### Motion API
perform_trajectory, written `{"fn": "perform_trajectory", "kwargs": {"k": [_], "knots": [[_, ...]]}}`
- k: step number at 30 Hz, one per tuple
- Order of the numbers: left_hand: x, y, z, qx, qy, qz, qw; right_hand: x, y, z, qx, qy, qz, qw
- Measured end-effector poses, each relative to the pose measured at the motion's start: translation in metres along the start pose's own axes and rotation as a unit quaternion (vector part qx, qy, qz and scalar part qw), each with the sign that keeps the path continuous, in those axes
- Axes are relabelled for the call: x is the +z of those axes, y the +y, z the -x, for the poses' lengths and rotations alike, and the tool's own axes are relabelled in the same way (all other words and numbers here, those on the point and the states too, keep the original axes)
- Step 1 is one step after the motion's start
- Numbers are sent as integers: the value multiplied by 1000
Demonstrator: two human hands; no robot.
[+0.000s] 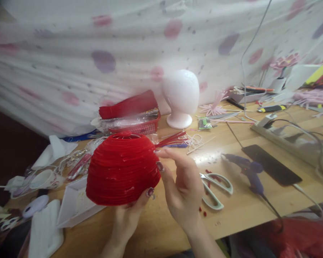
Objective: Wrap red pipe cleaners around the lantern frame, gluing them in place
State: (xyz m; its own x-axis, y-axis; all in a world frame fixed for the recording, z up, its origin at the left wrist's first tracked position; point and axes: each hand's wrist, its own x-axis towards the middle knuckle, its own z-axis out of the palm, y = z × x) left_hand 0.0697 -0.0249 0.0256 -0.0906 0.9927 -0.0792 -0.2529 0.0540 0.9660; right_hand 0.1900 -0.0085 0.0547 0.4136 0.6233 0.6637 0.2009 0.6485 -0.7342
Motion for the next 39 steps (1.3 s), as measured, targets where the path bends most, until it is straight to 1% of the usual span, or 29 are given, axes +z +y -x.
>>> {"fn": "perform_trajectory", "kwargs": {"k": [2,5,7,9,11,15,17,20,22,23,25,26,28,30,31,33,34,35,37,39], "knots": [[-5,-3,-2,-12,-10,17,1000,1,0,1,19,39,-23,999],[-15,-8,-5,-54,-31,69,996,-6,6,0,37,85,-9,996],[-26,-13,-7,-92,-46,111,988,-17,13,-1,73,82,31,993],[-38,-21,-6,-130,-61,151,978,-31,21,0,125,68,78,987],[-51,-30,-4,-164,-74,183,967,-45,27,3,164,77,106,978],[-69,-42,9,-235,-84,212,945,-66,32,12,202,115,110,966],[-73,-43,17,-262,-79,212,938,-71,33,14,217,120,101,963],[-74,-43,29,-280,-61,209,935,-71,33,13,239,106,69,963],[-77,-44,37,-256,-37,174,950,-69,31,13,252,100,53,961],[-80,-44,41,-233,-21,132,963,-67,29,13,258,102,50,959],[-94,-42,46,-179,1,-1,984,-65,27,14,265,108,48,957],[-104,-40,47,-161,3,-81,984,-63,27,14,266,113,46,956],[-123,-31,45,-138,-17,-207,968,-60,30,15,259,122,31,958],[-134,-20,39,-121,-27,-271,955,-55,36,14,248,123,7,961],[-135,-16,35,-82,-3,-283,956,-53,39,14,245,119,-5,962],[-124,-11,26,10,4,-299,954,-50,44,13,244,110,-20,963],[-115,-11,22,55,1,-317,947,-50,45,14,248,106,-20,963],[-104,-13,18,87,-14,-341,936,-51,46,14,252,105,-15,962],[-84,-21,10,122,-43,-377,917,-57,43,15,258,109,11,960],[-71,-30,4,135,-61,-392,908,-66,37,15,250,116,48,960]]}}
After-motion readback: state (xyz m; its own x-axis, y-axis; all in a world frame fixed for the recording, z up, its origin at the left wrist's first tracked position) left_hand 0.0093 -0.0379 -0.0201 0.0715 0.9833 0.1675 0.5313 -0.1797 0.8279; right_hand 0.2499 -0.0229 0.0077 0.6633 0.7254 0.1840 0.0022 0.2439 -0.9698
